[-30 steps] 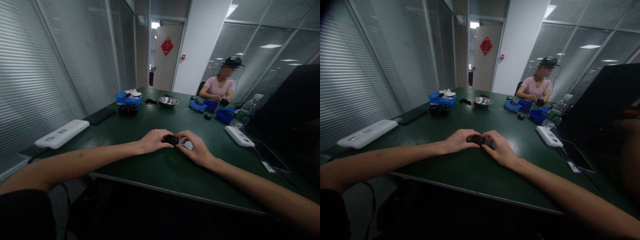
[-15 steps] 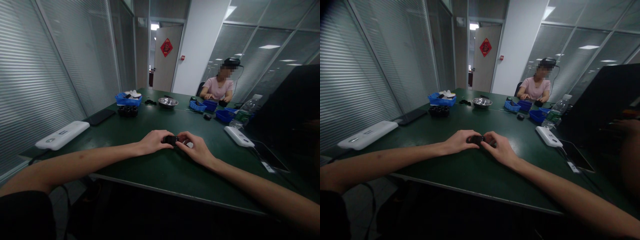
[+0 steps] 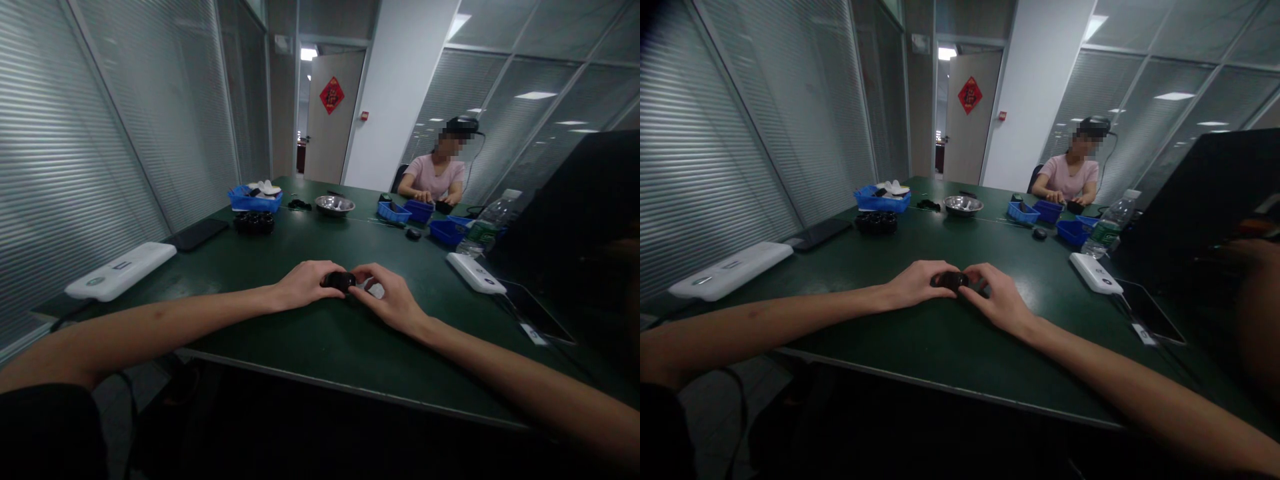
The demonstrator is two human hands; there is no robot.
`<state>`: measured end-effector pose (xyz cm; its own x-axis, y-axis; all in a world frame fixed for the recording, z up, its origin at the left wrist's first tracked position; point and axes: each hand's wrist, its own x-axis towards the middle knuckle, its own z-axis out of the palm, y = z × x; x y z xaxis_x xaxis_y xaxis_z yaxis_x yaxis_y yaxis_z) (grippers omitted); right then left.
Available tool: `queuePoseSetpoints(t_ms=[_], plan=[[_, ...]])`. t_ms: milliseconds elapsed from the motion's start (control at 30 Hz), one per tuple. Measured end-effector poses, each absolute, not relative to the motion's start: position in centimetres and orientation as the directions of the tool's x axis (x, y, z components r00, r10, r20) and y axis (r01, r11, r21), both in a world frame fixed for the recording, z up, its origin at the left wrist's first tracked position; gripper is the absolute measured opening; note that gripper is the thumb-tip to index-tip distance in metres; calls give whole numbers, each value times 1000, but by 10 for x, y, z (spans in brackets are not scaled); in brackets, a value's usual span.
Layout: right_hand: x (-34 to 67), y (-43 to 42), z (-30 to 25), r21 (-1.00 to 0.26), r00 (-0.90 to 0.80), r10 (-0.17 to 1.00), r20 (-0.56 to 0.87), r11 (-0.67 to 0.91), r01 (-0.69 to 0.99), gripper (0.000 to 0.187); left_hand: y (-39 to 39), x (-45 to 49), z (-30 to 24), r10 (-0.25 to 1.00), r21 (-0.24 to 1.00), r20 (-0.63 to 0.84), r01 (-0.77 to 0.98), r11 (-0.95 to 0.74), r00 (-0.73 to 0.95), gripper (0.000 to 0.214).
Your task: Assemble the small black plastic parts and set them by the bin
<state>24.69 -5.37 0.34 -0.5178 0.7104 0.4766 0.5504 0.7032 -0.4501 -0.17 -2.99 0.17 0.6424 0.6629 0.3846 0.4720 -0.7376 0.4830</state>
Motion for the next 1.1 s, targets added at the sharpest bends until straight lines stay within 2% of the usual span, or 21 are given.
queuePoseSetpoints(t_ms=[233,367,500,567,733,833,933,1100], plan=[[247,-56,6,-382,-601,598,529,801,460,28,-27,-1,-1,652,470,388,468,-748,652,49],[246,-57,7,-414,-549,644,533,764,494,26,-26,0,-2,651,473,404,462,-750,643,46],[247,-55,6,-468,-504,725,470,688,554,26,-27,-1,0,651,484,395,455,-748,648,44],[247,-55,6,-460,-533,715,452,699,547,25,-28,-1,1,655,481,391,463,-745,647,45],[247,-55,6,-392,-591,618,518,786,478,28,-28,-1,0,657,472,398,471,-745,641,44],[246,-55,4,-419,-542,663,516,748,515,34,-27,0,-1,659,478,400,468,-743,637,41],[246,-53,2,-468,-517,722,460,692,550,30,-27,0,-1,654,474,405,465,-748,639,40],[246,-54,5,-430,-569,670,477,742,514,27,-27,0,-1,658,460,397,481,-746,640,45]])
